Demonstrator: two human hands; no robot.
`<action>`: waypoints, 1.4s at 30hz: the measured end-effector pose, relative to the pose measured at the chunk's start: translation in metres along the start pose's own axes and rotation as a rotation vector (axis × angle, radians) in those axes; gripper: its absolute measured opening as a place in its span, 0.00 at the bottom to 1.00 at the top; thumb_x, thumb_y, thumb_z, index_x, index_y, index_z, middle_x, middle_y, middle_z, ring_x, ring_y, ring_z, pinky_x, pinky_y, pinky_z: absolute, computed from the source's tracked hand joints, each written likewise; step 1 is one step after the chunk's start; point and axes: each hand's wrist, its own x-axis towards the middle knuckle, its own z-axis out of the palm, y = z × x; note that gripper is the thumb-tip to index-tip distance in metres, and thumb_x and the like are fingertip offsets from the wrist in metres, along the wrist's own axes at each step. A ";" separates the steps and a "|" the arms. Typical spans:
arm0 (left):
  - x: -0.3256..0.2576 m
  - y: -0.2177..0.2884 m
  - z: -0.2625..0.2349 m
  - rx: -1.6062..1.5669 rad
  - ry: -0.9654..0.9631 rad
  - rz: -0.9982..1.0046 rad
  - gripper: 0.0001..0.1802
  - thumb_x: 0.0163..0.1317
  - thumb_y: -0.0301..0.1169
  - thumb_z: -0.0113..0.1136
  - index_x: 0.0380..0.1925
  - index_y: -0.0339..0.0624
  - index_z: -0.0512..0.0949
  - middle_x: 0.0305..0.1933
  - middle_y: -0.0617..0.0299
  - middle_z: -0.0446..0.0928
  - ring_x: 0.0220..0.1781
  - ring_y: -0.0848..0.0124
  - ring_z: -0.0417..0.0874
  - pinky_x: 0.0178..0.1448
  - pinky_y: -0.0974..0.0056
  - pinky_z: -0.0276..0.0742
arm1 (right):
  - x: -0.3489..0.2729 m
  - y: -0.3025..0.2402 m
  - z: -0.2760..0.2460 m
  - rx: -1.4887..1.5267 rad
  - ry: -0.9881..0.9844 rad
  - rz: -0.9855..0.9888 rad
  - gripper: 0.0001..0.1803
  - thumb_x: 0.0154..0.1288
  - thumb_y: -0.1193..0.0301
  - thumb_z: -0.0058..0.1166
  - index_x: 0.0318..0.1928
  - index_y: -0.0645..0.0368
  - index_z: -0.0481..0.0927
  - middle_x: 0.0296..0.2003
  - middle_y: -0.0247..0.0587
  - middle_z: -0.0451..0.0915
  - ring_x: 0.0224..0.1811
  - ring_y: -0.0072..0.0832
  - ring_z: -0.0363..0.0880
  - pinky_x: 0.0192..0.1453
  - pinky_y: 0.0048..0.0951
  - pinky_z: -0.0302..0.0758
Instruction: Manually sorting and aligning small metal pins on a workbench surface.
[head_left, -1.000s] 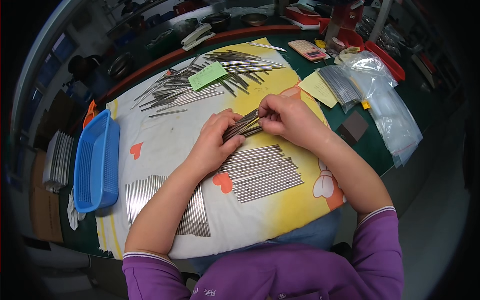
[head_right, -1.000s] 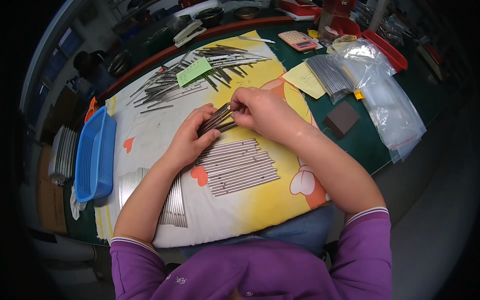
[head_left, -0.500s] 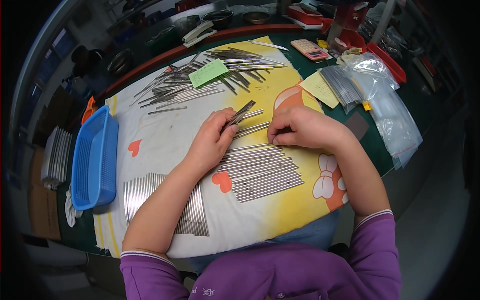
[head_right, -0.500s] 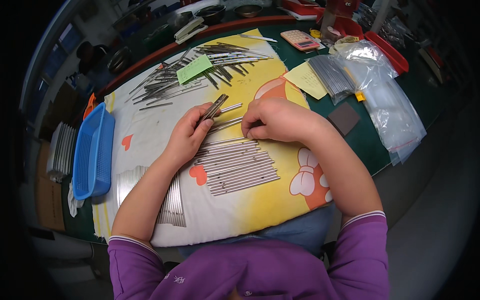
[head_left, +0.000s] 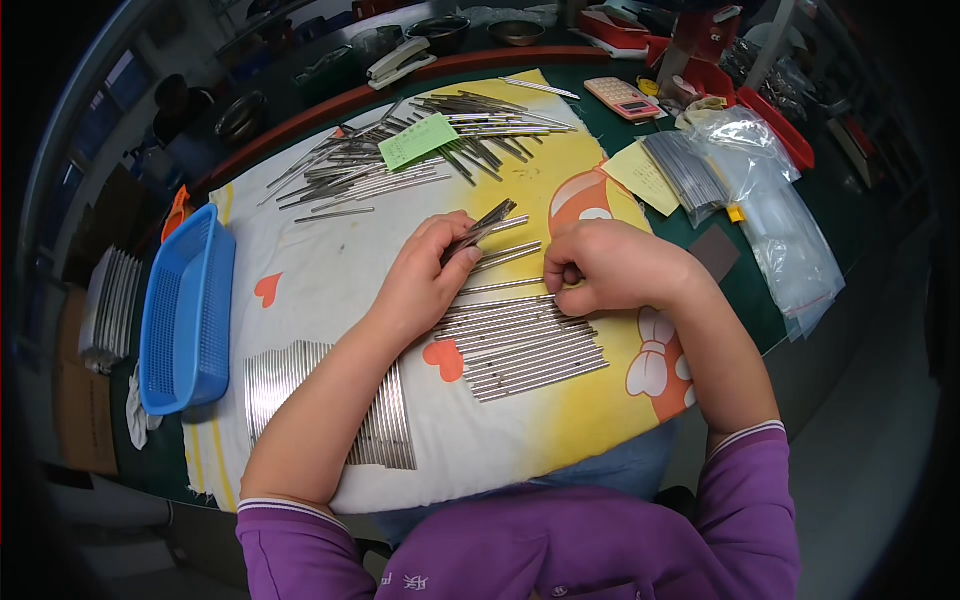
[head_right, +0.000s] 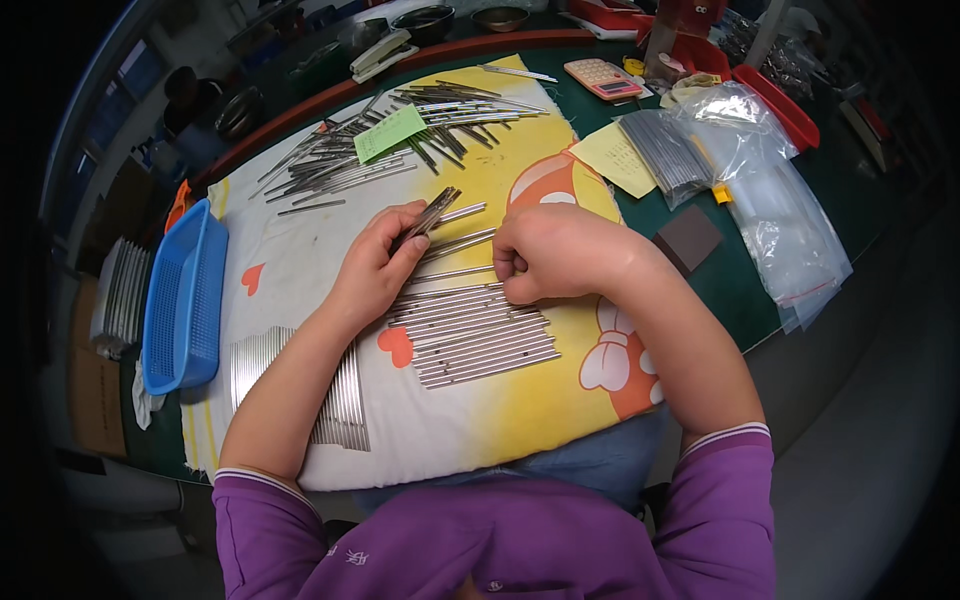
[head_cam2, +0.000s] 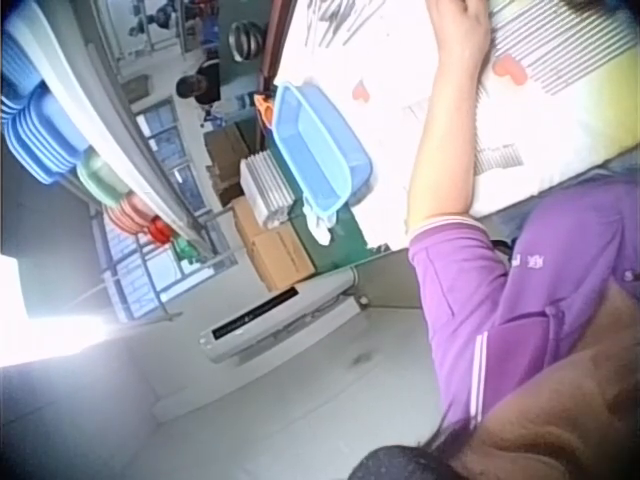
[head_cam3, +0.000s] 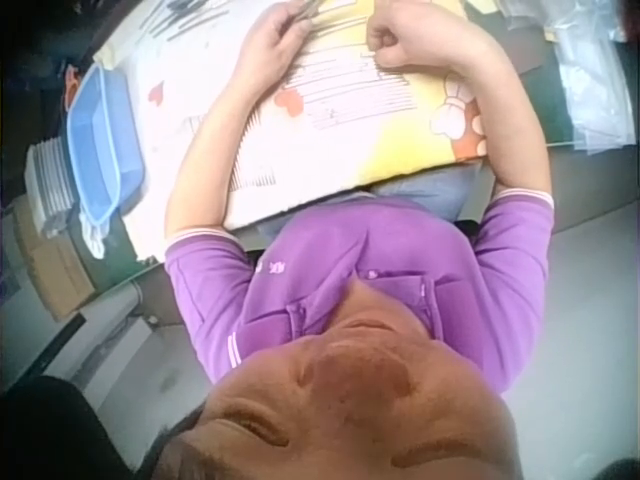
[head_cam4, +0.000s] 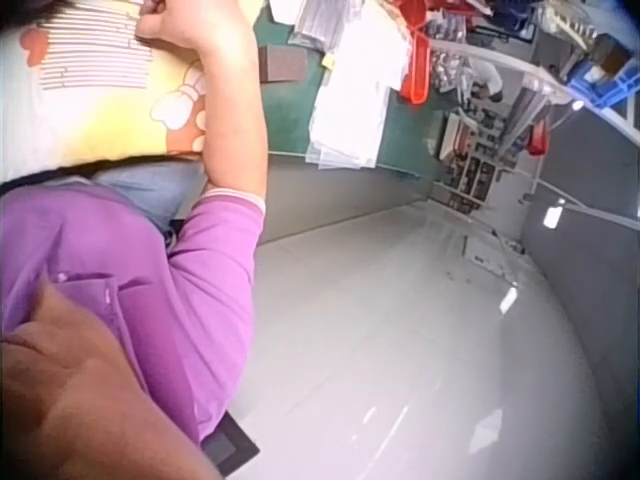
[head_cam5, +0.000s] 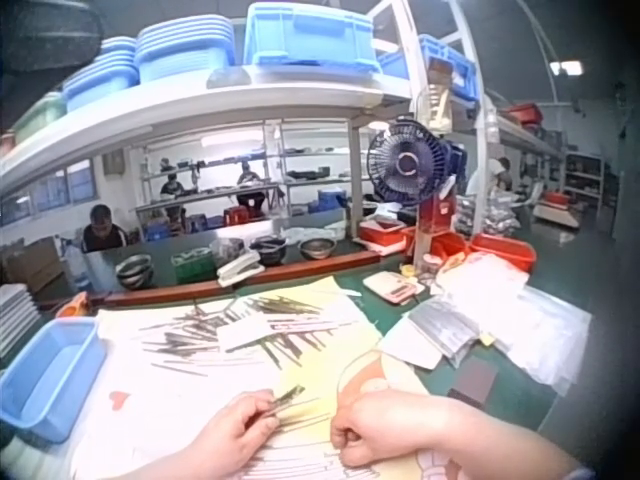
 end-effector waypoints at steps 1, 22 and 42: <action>0.000 0.000 -0.001 -0.013 -0.006 0.013 0.11 0.60 0.27 0.57 0.41 0.35 0.72 0.49 0.51 0.74 0.51 0.55 0.74 0.55 0.62 0.69 | 0.001 0.000 0.002 -0.059 0.029 -0.039 0.07 0.50 0.72 0.57 0.31 0.60 0.80 0.30 0.41 0.79 0.34 0.33 0.79 0.41 0.31 0.75; 0.000 0.013 -0.006 -0.070 -0.078 -0.144 0.09 0.66 0.28 0.52 0.45 0.38 0.74 0.40 0.64 0.77 0.42 0.77 0.75 0.49 0.72 0.70 | -0.004 0.003 -0.005 0.190 -0.114 -0.048 0.08 0.55 0.71 0.61 0.35 0.60 0.84 0.29 0.37 0.81 0.32 0.26 0.78 0.38 0.25 0.73; 0.001 0.003 -0.002 -0.027 -0.055 -0.075 0.11 0.63 0.27 0.53 0.44 0.35 0.74 0.42 0.56 0.74 0.45 0.65 0.75 0.53 0.66 0.69 | -0.002 -0.001 0.001 0.029 -0.014 -0.044 0.08 0.49 0.70 0.60 0.32 0.58 0.82 0.32 0.39 0.78 0.37 0.32 0.79 0.44 0.30 0.75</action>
